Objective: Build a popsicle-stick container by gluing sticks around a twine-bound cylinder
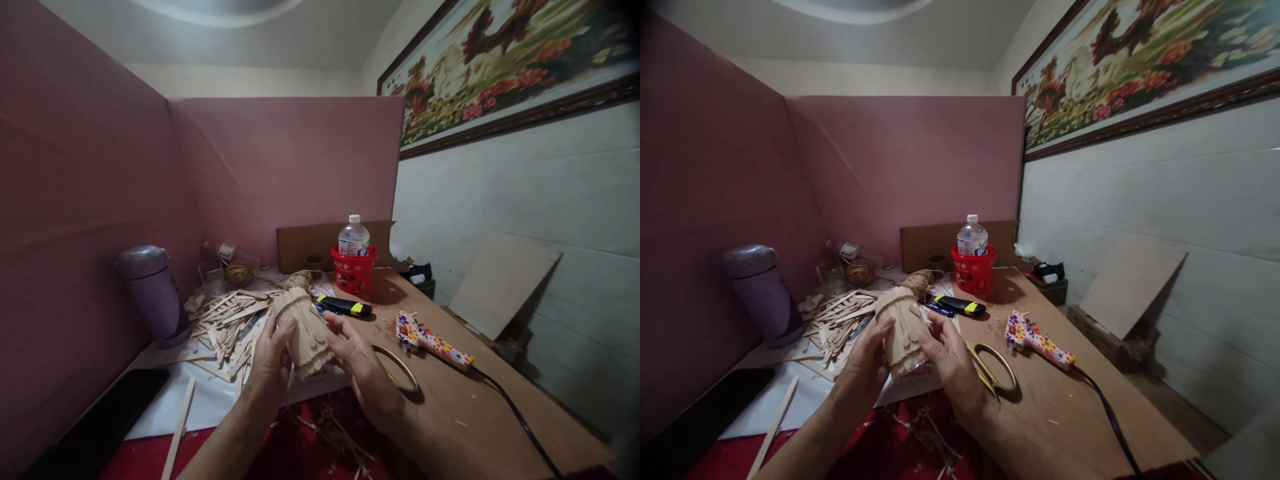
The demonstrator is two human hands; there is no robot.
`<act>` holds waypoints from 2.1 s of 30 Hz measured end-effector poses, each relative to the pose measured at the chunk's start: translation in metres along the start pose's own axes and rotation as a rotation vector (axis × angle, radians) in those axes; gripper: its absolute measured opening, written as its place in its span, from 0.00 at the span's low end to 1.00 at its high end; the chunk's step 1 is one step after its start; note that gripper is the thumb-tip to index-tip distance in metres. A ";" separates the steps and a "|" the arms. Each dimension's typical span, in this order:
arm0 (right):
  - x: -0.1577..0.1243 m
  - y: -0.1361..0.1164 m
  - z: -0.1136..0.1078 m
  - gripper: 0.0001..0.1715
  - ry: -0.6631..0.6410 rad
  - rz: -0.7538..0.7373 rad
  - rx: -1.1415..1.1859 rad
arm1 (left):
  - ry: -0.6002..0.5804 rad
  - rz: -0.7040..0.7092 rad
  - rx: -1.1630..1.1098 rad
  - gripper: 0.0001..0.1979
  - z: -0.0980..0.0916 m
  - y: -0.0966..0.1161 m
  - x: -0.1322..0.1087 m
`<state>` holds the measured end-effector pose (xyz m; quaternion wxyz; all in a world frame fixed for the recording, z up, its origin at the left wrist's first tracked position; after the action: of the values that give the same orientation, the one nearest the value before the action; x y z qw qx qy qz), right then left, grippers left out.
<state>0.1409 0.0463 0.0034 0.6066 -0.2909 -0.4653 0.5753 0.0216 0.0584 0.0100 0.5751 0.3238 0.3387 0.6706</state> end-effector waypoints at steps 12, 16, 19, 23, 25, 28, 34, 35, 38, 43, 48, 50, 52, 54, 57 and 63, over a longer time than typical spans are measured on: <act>0.000 -0.001 0.001 0.27 0.008 0.018 -0.024 | -0.022 -0.044 -0.008 0.28 0.010 0.001 -0.013; -0.002 0.001 0.000 0.26 0.016 0.032 -0.023 | 0.018 -0.043 -0.018 0.29 0.010 -0.002 -0.010; -0.003 0.001 0.000 0.26 0.029 0.040 -0.030 | 0.033 -0.023 -0.028 0.29 0.008 -0.005 -0.006; -0.003 -0.001 0.002 0.28 0.022 0.026 -0.040 | 0.042 -0.035 -0.018 0.26 0.007 -0.005 -0.009; -0.001 0.000 0.002 0.29 0.015 0.026 -0.055 | 0.019 -0.088 -0.032 0.24 0.006 -0.007 -0.010; 0.002 0.002 -0.002 0.31 0.034 0.014 -0.099 | -0.073 -0.230 -0.082 0.22 0.006 -0.015 -0.009; -0.006 0.000 0.000 0.38 -0.011 -0.150 -0.368 | -0.052 -0.226 -0.238 0.21 0.000 -0.010 0.000; -0.008 0.000 0.001 0.39 0.003 -0.165 -0.437 | -0.052 -0.240 -0.252 0.21 0.001 -0.011 -0.001; -0.013 -0.004 0.001 0.37 0.073 -0.225 -0.628 | -0.080 -0.259 -0.289 0.20 0.004 -0.011 -0.003; -0.015 -0.014 0.001 0.37 0.223 -0.505 -0.841 | -0.074 -0.230 -0.283 0.19 0.001 -0.014 0.002; -0.023 -0.017 0.004 0.37 0.257 -0.732 -0.999 | -0.056 -0.156 -0.191 0.20 -0.003 -0.012 0.002; -0.025 -0.017 0.006 0.36 0.251 -0.764 -1.044 | -0.078 -0.150 -0.164 0.22 0.000 -0.011 -0.002; -0.028 -0.016 0.007 0.37 0.243 -0.782 -1.078 | -0.087 -0.153 -0.126 0.24 0.002 -0.009 -0.006; -0.028 -0.014 0.007 0.38 0.222 -0.779 -1.103 | -0.085 -0.148 -0.100 0.25 0.003 -0.008 -0.008; -0.027 -0.012 0.006 0.40 0.196 -0.762 -1.145 | -0.067 -0.115 -0.095 0.25 0.002 -0.005 -0.007; -0.018 -0.014 -0.004 0.25 0.162 -0.528 -1.071 | 0.004 -0.021 -0.059 0.24 -0.006 0.007 0.000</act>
<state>0.1523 0.0275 0.0099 0.5315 -0.4736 -0.6991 0.0665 0.0127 0.0568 0.0121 0.5906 0.3018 0.3234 0.6750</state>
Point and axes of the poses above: each hand's wrist, its own x-axis towards the middle knuckle, its own z-axis out of the palm, y = z × x, the point moved 7 cm from there along x, towards the middle knuckle, and after that the axes turned 7 degrees about y, right-handed, at the moved point
